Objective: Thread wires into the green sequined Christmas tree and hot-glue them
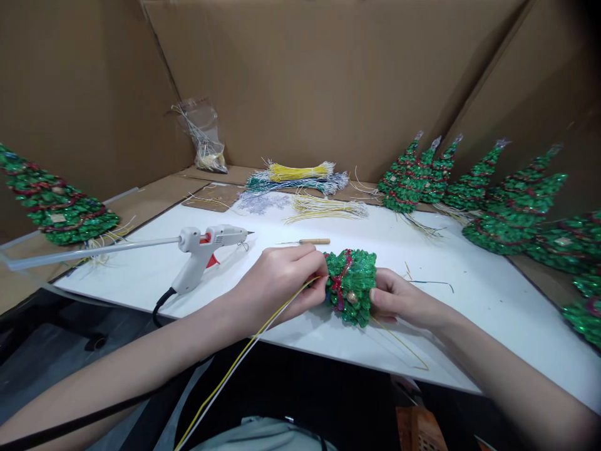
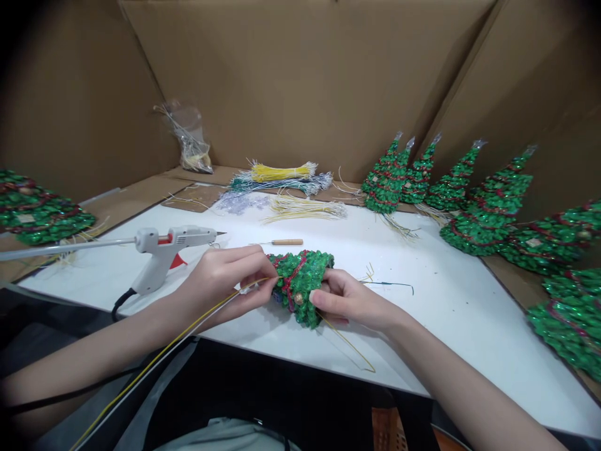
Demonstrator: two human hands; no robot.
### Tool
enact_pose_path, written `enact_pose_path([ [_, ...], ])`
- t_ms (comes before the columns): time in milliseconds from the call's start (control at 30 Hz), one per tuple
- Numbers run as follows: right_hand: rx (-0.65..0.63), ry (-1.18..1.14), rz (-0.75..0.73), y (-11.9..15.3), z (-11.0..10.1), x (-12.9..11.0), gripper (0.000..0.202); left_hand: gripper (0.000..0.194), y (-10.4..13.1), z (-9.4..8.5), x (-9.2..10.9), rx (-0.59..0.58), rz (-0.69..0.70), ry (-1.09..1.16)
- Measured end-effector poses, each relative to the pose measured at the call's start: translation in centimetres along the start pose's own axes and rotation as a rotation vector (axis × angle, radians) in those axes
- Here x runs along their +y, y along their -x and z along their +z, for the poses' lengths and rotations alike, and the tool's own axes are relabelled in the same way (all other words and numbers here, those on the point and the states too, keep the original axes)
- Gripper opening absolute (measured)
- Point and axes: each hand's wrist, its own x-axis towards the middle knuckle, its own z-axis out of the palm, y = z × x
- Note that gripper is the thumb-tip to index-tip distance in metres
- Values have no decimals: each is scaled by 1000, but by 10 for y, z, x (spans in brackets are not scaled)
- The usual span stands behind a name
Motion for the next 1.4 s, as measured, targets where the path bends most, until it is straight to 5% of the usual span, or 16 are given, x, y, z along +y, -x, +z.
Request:
enact_pose_path([
  [233,-7,19,-17,0,-1,0,47,10,1,0,3,12,-68,45],
  [800,-14,42,-23,-2,-3,0,46,9,2,7,6,13,-572,451],
  [1233,-12,106,-37,-3,-5,-1,49,13,5,15,13,94,-434,393],
  [1400,9,105,-38,-2,-3,-2,48,12,6,14,14,71,-478,429],
])
